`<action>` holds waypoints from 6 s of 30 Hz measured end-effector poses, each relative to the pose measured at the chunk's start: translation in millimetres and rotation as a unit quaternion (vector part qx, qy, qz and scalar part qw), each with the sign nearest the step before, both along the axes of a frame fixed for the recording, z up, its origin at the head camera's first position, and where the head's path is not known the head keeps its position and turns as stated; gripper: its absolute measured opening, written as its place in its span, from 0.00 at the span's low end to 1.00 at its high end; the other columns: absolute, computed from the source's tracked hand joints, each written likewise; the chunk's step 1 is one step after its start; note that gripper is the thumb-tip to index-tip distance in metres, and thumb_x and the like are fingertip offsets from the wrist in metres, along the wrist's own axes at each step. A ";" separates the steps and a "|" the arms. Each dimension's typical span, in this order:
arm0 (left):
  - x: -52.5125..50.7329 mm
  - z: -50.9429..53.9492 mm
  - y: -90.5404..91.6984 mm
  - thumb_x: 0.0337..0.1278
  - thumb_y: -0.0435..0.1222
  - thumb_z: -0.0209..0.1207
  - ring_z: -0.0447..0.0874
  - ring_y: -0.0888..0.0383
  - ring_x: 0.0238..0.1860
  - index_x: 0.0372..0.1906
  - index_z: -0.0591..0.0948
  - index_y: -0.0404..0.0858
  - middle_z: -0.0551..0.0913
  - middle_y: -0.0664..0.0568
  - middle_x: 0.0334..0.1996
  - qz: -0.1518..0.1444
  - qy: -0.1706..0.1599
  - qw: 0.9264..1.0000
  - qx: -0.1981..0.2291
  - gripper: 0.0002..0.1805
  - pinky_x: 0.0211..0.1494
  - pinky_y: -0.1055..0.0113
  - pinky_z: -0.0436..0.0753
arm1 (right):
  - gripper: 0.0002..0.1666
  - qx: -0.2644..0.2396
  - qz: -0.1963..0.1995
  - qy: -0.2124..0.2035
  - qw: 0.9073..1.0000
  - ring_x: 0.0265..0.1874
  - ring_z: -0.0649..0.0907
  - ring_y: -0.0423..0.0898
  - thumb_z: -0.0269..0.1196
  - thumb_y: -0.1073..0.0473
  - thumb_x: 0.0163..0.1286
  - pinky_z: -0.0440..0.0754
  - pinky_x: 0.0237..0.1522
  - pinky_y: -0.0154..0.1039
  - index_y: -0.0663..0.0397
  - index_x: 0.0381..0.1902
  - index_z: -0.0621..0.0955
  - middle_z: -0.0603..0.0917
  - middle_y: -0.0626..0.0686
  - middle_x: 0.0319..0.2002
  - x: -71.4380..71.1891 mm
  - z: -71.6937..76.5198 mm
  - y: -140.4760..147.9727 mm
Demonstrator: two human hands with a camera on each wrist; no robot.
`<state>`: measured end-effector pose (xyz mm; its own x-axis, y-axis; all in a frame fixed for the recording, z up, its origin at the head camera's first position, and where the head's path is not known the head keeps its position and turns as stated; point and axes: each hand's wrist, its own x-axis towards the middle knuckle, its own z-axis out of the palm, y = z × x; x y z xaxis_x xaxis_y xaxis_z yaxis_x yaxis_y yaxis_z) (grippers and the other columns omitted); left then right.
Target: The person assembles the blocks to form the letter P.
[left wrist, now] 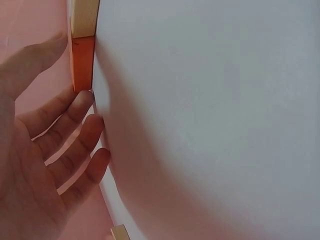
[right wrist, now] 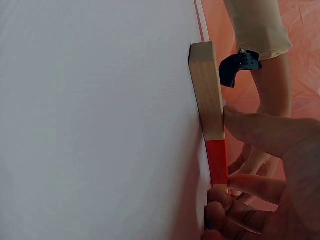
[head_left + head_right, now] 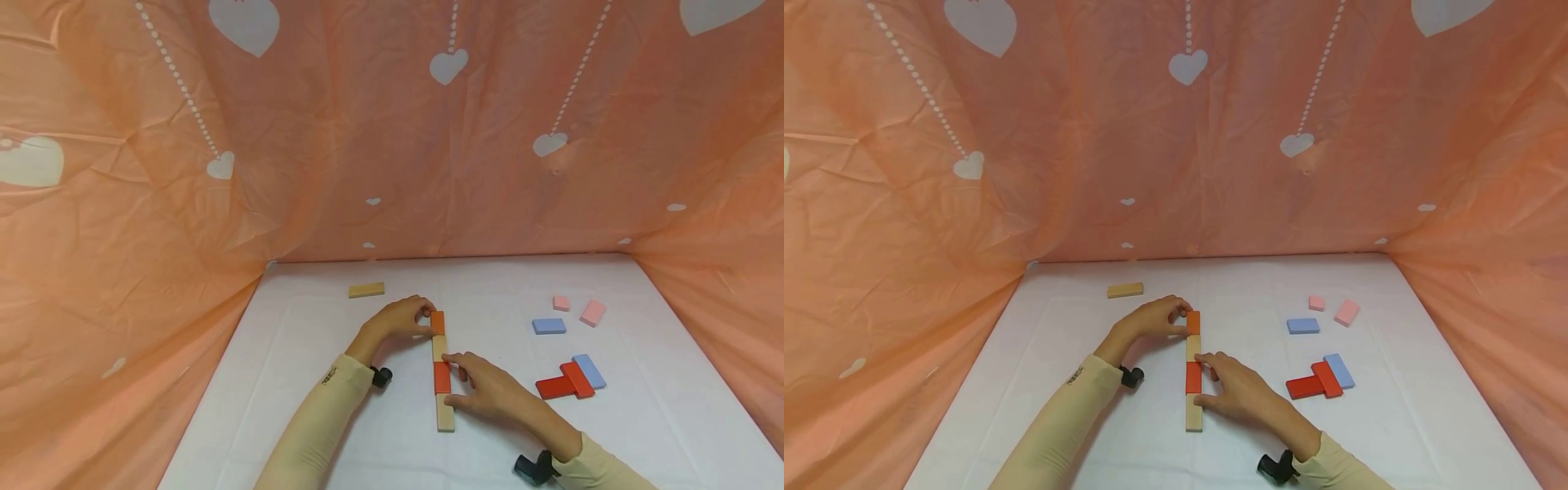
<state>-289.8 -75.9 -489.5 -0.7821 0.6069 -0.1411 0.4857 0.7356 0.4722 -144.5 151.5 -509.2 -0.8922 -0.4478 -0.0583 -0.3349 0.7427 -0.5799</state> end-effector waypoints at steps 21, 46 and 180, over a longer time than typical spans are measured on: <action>6.9 -8.6 -22.3 0.68 0.51 0.71 0.79 0.40 0.64 0.72 0.77 0.35 0.80 0.40 0.64 0.232 0.120 0.958 0.122 0.36 0.67 0.45 0.78 | 0.46 0.002 -0.006 -0.001 1.000 0.39 0.74 0.41 0.78 0.39 0.64 0.74 0.38 0.39 0.48 0.75 0.77 0.73 0.41 0.39 0.3 1.5 0.1; 0.7 -13.1 -79.0 0.64 0.51 0.73 0.75 0.34 0.64 0.73 0.73 0.31 0.77 0.34 0.63 0.346 0.092 0.925 0.131 0.42 0.66 0.39 0.75 | 0.45 0.001 -0.020 -0.018 1.000 0.39 0.75 0.41 0.79 0.41 0.63 0.75 0.39 0.40 0.46 0.75 0.77 0.74 0.42 0.39 0.0 0.4 -0.8; -48.6 -11.9 -9.3 0.63 0.47 0.75 0.67 0.43 0.77 0.84 0.61 0.35 0.61 0.37 0.78 0.073 -0.036 0.990 0.118 0.52 0.80 0.48 0.67 | 0.45 -0.012 0.015 0.026 0.999 0.36 0.72 0.37 0.78 0.40 0.65 0.71 0.35 0.36 0.50 0.74 0.77 0.73 0.42 0.39 -2.7 -4.8 5.7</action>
